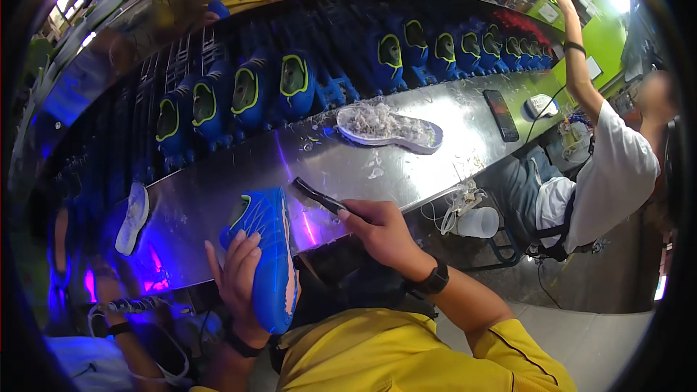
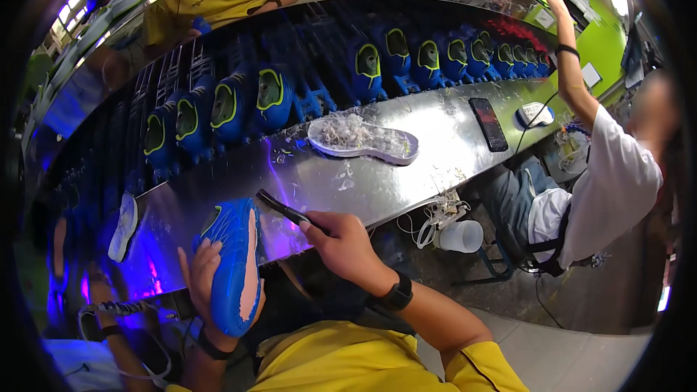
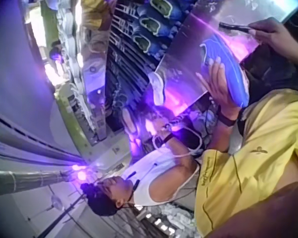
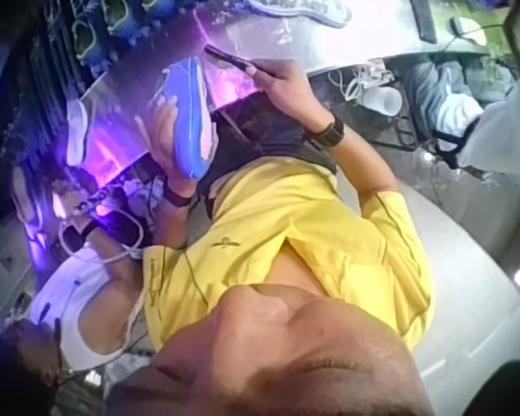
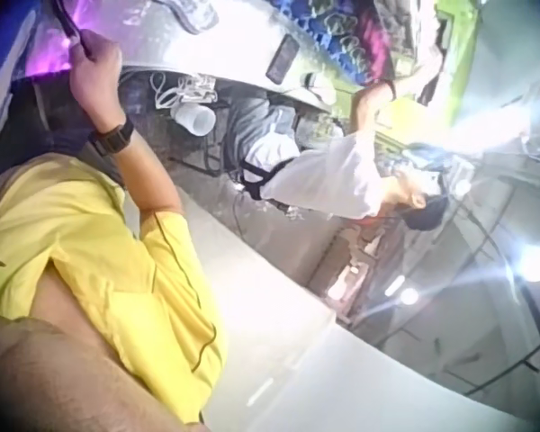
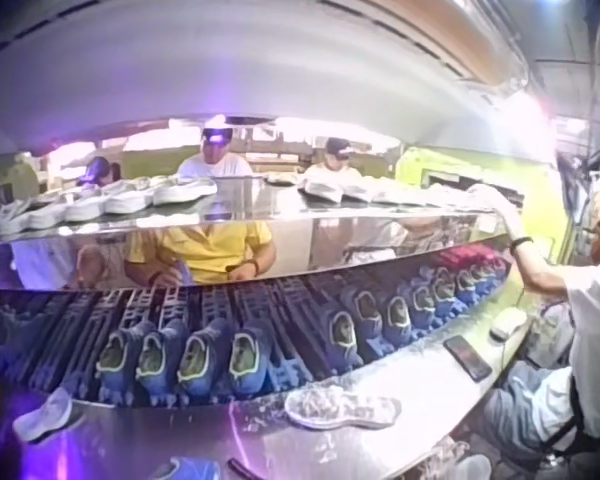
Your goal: Applying glue to the edges of shoe upper components on a workbench.
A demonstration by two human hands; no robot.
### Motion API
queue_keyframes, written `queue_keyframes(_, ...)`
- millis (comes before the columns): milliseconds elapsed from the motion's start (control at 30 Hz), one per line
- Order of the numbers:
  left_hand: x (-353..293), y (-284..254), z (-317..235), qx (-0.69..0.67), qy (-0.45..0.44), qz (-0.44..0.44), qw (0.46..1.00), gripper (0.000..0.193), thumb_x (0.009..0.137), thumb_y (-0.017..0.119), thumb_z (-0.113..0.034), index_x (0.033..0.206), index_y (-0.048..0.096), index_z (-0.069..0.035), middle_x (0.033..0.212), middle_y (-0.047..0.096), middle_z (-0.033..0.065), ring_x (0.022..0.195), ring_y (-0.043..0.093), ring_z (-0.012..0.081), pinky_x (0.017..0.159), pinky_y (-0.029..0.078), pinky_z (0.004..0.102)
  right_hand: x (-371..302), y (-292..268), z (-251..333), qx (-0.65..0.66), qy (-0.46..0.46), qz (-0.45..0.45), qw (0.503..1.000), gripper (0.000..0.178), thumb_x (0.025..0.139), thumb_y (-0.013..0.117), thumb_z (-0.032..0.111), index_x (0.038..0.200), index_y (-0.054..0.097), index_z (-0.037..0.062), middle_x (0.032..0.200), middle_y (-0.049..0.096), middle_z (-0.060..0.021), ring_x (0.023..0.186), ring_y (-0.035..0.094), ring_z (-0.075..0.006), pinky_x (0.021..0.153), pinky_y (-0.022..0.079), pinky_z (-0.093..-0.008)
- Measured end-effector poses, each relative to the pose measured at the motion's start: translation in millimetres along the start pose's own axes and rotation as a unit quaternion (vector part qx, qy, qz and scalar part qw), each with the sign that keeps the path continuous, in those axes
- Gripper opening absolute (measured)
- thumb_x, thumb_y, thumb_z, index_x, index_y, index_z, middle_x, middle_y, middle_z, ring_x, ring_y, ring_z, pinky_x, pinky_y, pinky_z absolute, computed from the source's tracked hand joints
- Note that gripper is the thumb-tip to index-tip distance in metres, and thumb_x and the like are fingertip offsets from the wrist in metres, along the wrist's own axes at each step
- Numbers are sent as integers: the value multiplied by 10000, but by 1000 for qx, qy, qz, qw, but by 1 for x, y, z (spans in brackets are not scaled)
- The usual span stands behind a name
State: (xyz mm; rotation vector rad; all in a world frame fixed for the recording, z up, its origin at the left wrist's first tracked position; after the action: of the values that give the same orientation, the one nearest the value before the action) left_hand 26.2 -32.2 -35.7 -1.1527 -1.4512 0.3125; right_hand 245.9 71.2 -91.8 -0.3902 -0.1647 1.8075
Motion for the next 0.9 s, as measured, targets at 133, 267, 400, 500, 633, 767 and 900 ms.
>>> queue_keyframes(133,-11,-1,-2,18,-2,-13,1000,703,861,830,-286,1396,427,-74,1400,600,187,1358,584,412,1250,264,724,11,17,-1,-36,-25,-9,999,261,1063,660,223,1016,728,-25,701,597,-24,679,489,-77,611,414,-309)
queue_keyframes(267,-19,-1,0,12,-9,-15,1000,712,865,834,-282,1406,422,-73,1387,605,184,1359,582,407,1247,271,722,9,25,-5,-34,-6,7,999,300,1041,677,302,1073,767,18,688,633,-172,591,610,-232,607,475,-406)
queue_keyframes(400,-19,-3,3,-8,-33,-45,998,650,882,836,-272,1370,448,-86,1372,628,157,1336,610,387,1238,273,736,-10,34,-8,50,-16,58,997,276,1057,673,240,1050,756,-23,664,592,-65,618,524,-131,597,446,-348)
queue_keyframes(500,-21,-4,4,-18,-38,-60,997,620,888,836,-260,1353,462,-91,1380,629,151,1331,620,383,1236,272,740,-28,41,-10,135,4,103,986,253,1078,656,189,1029,744,-43,707,538,10,685,460,-83,625,421,-289)
queue_keyframes(633,-22,-3,3,-13,-35,-62,997,628,882,839,-245,1355,460,-83,1387,623,154,1334,616,392,1241,263,735,-50,35,2,155,66,151,974,258,1077,662,196,1040,747,-46,716,561,2,691,477,-86,635,429,-287)
queue_keyframes(767,-15,-3,-3,-1,-40,-51,998,633,881,833,-231,1366,457,-75,1387,630,164,1344,612,397,1248,239,736,-66,21,19,126,34,122,984,238,1047,706,175,1103,756,-50,755,652,-58,689,545,-99,629,461,-294)
queue_keyframes(900,0,-5,-12,13,-52,-14,998,625,888,817,-226,1375,460,-67,1398,639,186,1355,611,389,1270,180,723,-74,8,26,109,-28,93,989,227,1011,741,125,1146,756,-56,829,711,-128,693,626,-138,624,486,-304)
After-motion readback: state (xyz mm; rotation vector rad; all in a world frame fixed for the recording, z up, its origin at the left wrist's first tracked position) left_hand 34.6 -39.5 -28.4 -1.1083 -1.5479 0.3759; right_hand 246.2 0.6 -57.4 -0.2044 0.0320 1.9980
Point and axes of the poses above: each hand's wrist, its own x-axis towards the middle knuckle, its own y-axis out of the palm, z = x × y, the point moved 8 cm from there along x, towards the middle knuckle
